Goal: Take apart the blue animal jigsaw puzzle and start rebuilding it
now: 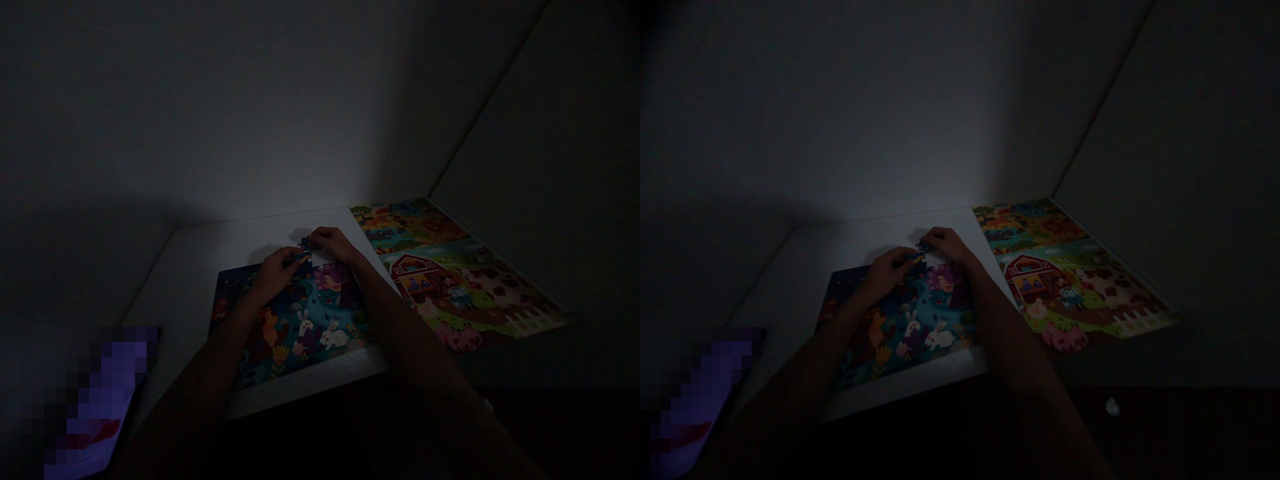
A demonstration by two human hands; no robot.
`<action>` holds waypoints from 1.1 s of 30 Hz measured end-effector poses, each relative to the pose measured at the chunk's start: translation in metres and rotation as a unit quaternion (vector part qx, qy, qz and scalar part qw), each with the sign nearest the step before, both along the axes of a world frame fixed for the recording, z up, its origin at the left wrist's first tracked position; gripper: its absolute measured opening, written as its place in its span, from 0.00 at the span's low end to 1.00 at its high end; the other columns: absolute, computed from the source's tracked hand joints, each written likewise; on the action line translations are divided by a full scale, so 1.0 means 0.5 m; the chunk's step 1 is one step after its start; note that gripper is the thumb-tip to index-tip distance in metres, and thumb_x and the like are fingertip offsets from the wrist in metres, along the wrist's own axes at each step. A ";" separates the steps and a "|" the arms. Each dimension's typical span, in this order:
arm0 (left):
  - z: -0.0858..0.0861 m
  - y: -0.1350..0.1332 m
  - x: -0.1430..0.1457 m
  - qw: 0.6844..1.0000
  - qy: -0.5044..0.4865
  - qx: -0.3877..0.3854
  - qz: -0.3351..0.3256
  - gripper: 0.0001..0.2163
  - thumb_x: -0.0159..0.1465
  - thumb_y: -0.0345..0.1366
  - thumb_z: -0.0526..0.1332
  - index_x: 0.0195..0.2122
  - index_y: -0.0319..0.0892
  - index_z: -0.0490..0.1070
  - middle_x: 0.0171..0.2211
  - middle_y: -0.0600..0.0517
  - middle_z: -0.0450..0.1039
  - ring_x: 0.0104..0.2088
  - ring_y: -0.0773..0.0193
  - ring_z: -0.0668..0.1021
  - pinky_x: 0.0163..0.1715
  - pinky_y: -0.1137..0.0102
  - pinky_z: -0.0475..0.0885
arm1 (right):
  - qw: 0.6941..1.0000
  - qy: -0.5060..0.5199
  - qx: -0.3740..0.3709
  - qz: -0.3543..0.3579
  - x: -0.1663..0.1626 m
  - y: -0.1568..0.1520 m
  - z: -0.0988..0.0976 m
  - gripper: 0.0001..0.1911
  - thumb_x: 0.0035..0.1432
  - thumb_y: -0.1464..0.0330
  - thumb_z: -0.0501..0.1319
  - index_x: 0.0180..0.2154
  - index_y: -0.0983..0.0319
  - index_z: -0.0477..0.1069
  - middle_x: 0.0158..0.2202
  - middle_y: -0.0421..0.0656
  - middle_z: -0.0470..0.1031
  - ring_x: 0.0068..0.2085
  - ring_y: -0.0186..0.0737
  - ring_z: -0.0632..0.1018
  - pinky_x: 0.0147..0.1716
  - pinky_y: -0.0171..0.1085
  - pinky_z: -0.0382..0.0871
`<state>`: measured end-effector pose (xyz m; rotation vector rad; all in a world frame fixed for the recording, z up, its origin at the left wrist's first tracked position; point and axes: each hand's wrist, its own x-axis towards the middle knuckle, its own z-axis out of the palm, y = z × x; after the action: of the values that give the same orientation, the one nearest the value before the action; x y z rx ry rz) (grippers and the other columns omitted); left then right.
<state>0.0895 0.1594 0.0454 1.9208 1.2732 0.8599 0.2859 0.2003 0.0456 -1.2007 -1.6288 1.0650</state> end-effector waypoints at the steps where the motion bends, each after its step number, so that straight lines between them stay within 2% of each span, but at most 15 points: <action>1: -0.001 0.001 -0.001 1.000 -0.005 -0.002 0.003 0.12 0.62 0.34 0.60 0.47 0.45 0.73 0.36 0.53 0.78 0.34 0.61 0.79 0.33 0.68 0.75 | 0.999 0.018 -0.024 0.044 -0.003 -0.004 0.006 0.13 0.53 0.59 0.61 0.28 0.63 0.72 0.24 0.37 0.70 0.27 0.32 0.68 0.30 0.33 0.62; 4: -0.007 0.006 -0.003 1.000 -0.020 0.003 0.018 0.12 0.61 0.34 0.60 0.46 0.45 0.73 0.34 0.54 0.77 0.35 0.61 0.79 0.34 0.69 0.74 | 0.989 0.044 -0.073 0.122 -0.007 -0.015 0.017 0.12 0.51 0.60 0.64 0.31 0.63 0.72 0.24 0.36 0.69 0.26 0.31 0.67 0.28 0.32 0.62; 7: -0.011 0.010 -0.004 0.999 -0.024 0.013 0.026 0.13 0.60 0.35 0.61 0.46 0.44 0.72 0.32 0.55 0.76 0.34 0.62 0.79 0.34 0.69 0.73 | 0.982 0.063 -0.080 0.158 -0.004 -0.017 0.018 0.11 0.46 0.67 0.67 0.34 0.62 0.72 0.29 0.37 0.73 0.30 0.32 0.70 0.32 0.33 0.64; 10: -0.011 0.010 -0.003 0.999 -0.017 0.015 0.022 0.14 0.60 0.34 0.60 0.48 0.44 0.71 0.31 0.55 0.75 0.33 0.63 0.78 0.34 0.69 0.73 | 0.980 0.077 -0.075 0.167 -0.006 -0.013 0.011 0.11 0.44 0.70 0.67 0.32 0.62 0.70 0.31 0.37 0.74 0.33 0.33 0.72 0.37 0.34 0.67; 13: -0.011 0.011 -0.002 0.999 -0.011 0.023 0.019 0.13 0.61 0.33 0.60 0.48 0.43 0.71 0.35 0.53 0.77 0.37 0.61 0.79 0.40 0.66 0.74 | 0.982 0.072 -0.072 0.159 -0.010 -0.009 0.004 0.09 0.44 0.72 0.67 0.30 0.63 0.69 0.30 0.37 0.73 0.33 0.33 0.72 0.37 0.35 0.67; 17: -0.013 0.019 -0.007 0.995 0.048 0.073 0.036 0.13 0.61 0.32 0.58 0.48 0.43 0.72 0.44 0.48 0.76 0.45 0.58 0.77 0.48 0.62 0.72 | 0.988 0.065 -0.068 0.126 -0.007 -0.008 0.002 0.09 0.44 0.70 0.66 0.31 0.63 0.70 0.28 0.36 0.72 0.29 0.31 0.70 0.32 0.33 0.64; 21: -0.015 0.022 -0.021 0.975 0.165 0.141 0.036 0.15 0.64 0.31 0.52 0.49 0.41 0.73 0.47 0.44 0.75 0.50 0.54 0.74 0.54 0.58 0.68 | 0.993 0.075 -0.053 0.078 0.001 -0.007 0.004 0.11 0.44 0.66 0.67 0.32 0.62 0.70 0.28 0.37 0.72 0.26 0.31 0.68 0.27 0.32 0.61; 25: -0.011 0.013 -0.031 0.947 0.279 0.157 0.025 0.17 0.67 0.34 0.48 0.50 0.39 0.73 0.48 0.41 0.73 0.51 0.50 0.72 0.55 0.53 0.65 | 0.993 0.105 -0.036 0.026 0.005 0.002 -0.001 0.13 0.43 0.66 0.67 0.32 0.61 0.67 0.26 0.36 0.70 0.26 0.31 0.70 0.28 0.32 0.63; 29: -0.006 0.004 -0.033 0.928 0.338 0.154 0.010 0.16 0.66 0.37 0.52 0.50 0.41 0.72 0.50 0.41 0.71 0.52 0.49 0.71 0.53 0.54 0.66 | 0.993 0.116 -0.013 -0.035 0.012 0.008 -0.005 0.19 0.46 0.65 0.66 0.42 0.61 0.68 0.25 0.35 0.70 0.28 0.34 0.73 0.30 0.34 0.67; 33: -0.004 0.002 -0.037 0.928 0.342 0.150 -0.001 0.16 0.65 0.41 0.55 0.51 0.41 0.71 0.50 0.41 0.70 0.52 0.48 0.71 0.53 0.55 0.67 | 0.992 0.102 -0.003 -0.069 0.015 0.007 -0.006 0.27 0.49 0.66 0.64 0.53 0.59 0.67 0.26 0.35 0.70 0.28 0.34 0.73 0.31 0.35 0.69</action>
<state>0.0712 0.1604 0.0434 2.6028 1.5915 0.3896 0.2934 0.2039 0.0427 -1.1516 -1.3662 1.0683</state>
